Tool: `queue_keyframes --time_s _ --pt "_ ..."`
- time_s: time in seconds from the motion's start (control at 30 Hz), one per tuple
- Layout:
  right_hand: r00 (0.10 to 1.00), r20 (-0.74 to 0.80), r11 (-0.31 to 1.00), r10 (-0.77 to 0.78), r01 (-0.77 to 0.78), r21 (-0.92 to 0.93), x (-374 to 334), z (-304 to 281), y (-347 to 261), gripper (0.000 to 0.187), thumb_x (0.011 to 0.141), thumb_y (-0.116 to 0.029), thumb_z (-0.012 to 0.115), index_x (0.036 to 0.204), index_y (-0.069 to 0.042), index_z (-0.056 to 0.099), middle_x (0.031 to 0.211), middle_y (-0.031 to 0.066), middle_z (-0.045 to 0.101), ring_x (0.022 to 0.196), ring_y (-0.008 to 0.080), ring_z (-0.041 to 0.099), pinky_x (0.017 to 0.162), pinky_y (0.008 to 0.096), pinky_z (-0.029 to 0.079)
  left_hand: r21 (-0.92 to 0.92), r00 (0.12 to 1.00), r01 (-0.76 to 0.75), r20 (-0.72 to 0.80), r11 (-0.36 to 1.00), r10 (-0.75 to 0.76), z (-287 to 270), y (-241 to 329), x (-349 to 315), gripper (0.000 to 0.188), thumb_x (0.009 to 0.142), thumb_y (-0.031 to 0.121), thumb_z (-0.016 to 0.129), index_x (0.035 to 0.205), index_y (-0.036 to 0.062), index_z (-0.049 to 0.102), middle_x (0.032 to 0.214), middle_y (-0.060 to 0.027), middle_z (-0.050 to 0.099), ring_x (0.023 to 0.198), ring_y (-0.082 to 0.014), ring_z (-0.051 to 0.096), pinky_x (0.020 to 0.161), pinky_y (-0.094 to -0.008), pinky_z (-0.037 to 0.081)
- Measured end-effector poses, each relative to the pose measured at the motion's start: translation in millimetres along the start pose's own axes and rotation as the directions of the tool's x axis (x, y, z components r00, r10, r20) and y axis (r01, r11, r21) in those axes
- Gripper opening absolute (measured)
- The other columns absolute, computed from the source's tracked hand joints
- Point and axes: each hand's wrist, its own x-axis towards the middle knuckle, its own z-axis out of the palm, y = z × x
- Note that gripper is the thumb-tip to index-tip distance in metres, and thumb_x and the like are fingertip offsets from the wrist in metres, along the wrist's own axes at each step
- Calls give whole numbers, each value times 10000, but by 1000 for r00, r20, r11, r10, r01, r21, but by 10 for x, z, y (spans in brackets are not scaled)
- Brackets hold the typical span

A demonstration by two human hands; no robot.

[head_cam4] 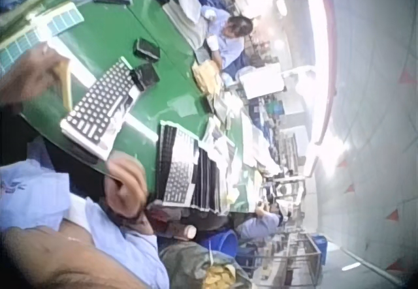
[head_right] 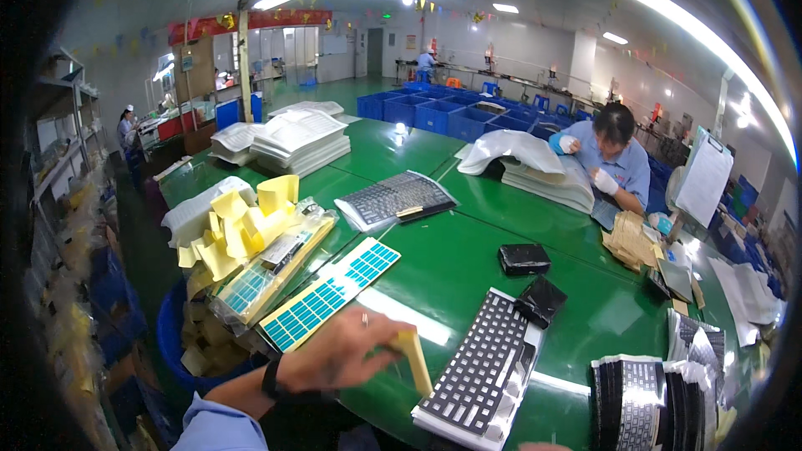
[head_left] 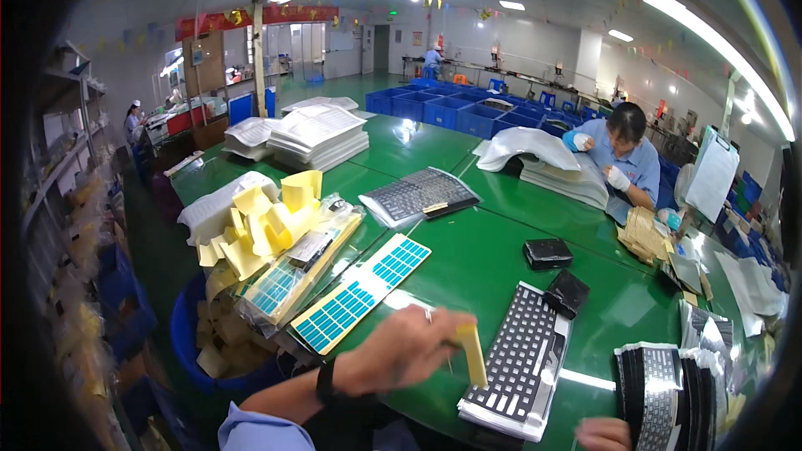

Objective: Assembling components for computer keyboards on a factory production line.

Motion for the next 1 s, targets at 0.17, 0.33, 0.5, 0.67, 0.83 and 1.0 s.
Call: queue_keyframes --time_s 0.17,0.33,0.5,0.67,0.83,1.0 --pt "969 187 963 160 -195 188 -86 569 100 400 820 -90 686 1181 11 545 1167 205 567 1060 343 576 885 395 477 -364 999 -33 -34 931 22 274 462 -282 461 768 25 725 1210 51 599 920 -95 663 747 -228 628 648 -316 497" --pt "953 174 918 250 -290 271 -336 712 203 378 817 28 643 1180 6 539 1160 183 556 951 289 617 838 337 494 -539 988 -1 -131 842 -83 656 665 -492 486 819 72 706 1270 35 528 948 -156 648 825 -315 660 673 -349 523" --pt "866 -58 792 496 -424 439 -287 782 106 286 810 52 643 1091 13 610 992 162 627 954 266 639 783 320 505 -553 978 -50 -197 832 -73 760 692 -511 504 829 78 698 1289 8 504 947 -168 652 770 -350 659 661 -385 522" --pt "894 155 802 422 -447 397 -434 861 335 370 824 41 671 1175 20 554 1111 142 565 1027 208 573 870 293 464 -608 983 118 -38 785 -177 700 617 -514 428 802 -5 695 1215 19 589 943 -106 665 806 -151 636 695 -263 496" --pt "836 300 734 460 -548 401 -436 771 382 557 823 -207 754 1281 7 520 1218 198 572 1045 252 601 895 356 478 -845 913 349 209 404 -351 720 660 -489 469 793 -3 707 1240 -7 567 983 -146 671 841 -196 664 764 -279 518" --pt "811 257 702 525 -584 409 -436 735 374 268 827 -46 714 1082 5 651 958 115 682 853 194 656 761 299 511 -552 899 434 319 711 -301 613 574 -385 367 750 33 772 1098 17 657 946 -116 631 825 -171 654 740 -277 528"
